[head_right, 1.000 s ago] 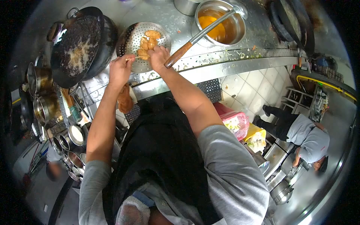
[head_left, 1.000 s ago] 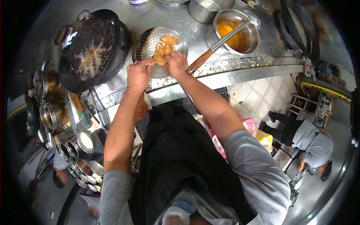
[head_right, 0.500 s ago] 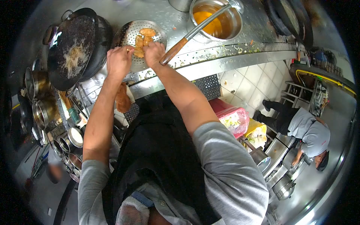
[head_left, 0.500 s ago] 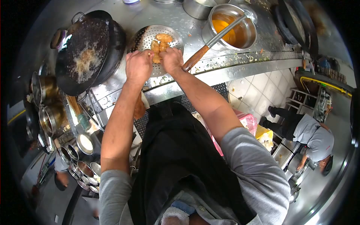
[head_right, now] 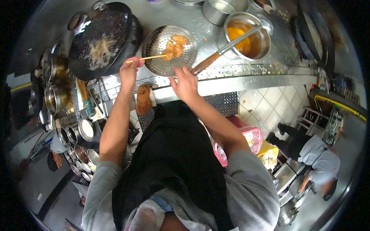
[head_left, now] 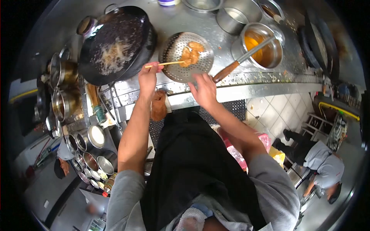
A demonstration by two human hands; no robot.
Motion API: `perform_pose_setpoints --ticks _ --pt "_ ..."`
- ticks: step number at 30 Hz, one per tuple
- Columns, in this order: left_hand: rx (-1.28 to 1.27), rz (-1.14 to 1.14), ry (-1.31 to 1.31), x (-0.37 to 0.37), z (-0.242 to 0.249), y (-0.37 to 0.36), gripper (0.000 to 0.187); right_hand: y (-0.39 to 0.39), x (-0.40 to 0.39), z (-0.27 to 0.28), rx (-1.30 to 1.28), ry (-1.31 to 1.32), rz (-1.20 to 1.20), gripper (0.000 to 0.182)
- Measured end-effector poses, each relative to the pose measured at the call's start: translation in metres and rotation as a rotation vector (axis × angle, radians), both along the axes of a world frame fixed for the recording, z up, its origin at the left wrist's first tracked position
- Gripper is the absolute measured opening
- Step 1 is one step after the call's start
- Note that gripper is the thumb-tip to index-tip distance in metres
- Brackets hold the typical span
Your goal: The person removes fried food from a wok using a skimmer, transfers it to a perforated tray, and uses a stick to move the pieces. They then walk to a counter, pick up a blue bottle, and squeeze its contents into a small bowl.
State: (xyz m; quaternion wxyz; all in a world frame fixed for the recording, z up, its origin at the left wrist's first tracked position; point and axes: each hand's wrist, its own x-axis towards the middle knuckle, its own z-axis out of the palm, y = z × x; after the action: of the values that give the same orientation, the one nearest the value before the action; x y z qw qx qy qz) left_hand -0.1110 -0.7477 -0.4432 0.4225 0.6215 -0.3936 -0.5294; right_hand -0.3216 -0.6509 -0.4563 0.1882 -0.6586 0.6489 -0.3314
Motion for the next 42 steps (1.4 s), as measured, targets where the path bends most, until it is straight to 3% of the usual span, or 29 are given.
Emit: perform_pose_setpoints --ticks 4,10,13,17,21,23,24,26,31,35,36,38,40,42 --pt "0.032 0.148 0.114 0.044 0.046 0.028 0.021 0.062 -0.012 0.051 -0.09 -0.012 0.033 0.03" --pt "-0.262 0.413 0.183 0.175 0.096 0.052 0.022 0.088 -0.027 0.07 -0.111 0.019 -0.02 0.019" --pt "-0.246 0.495 0.108 0.239 0.077 0.039 0.021 0.086 -0.027 0.072 -0.119 0.031 0.001 0.016" --pt "-0.281 0.429 -0.072 0.283 0.029 0.017 0.02 0.08 -0.02 0.079 -0.103 0.027 0.027 0.015" --pt "-0.414 0.417 -0.168 0.278 0.026 0.011 0.017 0.081 -0.013 0.078 -0.115 0.024 0.04 0.016" --pt "-0.413 0.346 -0.572 0.276 0.034 0.012 0.019 0.083 -0.01 0.08 -0.116 0.009 0.058 0.014" --pt "-0.414 0.345 -0.569 0.271 0.042 0.013 0.019 0.084 -0.009 0.08 -0.116 0.012 0.056 0.014" --pt "-0.411 0.314 -0.809 0.262 0.057 0.014 0.02 0.086 -0.009 0.08 -0.117 0.013 0.062 0.014" --pt "-0.395 0.231 -0.854 0.267 0.064 0.016 0.022 0.088 -0.015 0.076 -0.12 0.002 0.026 0.014" --pt "-0.491 0.281 -1.132 0.216 0.126 0.038 0.024 0.091 -0.028 0.068 -0.08 -0.012 -0.025 0.014" --pt "-0.508 0.317 -0.913 0.204 0.132 0.044 0.023 0.092 -0.032 0.061 -0.047 -0.012 -0.069 0.014" --pt "-0.565 0.322 -0.94 0.171 0.14 0.061 0.023 0.095 -0.042 0.047 -0.015 -0.011 -0.119 0.014" --pt "-0.533 0.252 -0.808 0.125 0.138 0.075 0.02 0.098 -0.052 0.03 0.06 -0.026 -0.203 0.017" --pt "-0.707 0.073 -0.733 0.087 0.104 0.071 0.016 0.101 -0.059 0.02 0.089 -0.021 -0.223 0.019"
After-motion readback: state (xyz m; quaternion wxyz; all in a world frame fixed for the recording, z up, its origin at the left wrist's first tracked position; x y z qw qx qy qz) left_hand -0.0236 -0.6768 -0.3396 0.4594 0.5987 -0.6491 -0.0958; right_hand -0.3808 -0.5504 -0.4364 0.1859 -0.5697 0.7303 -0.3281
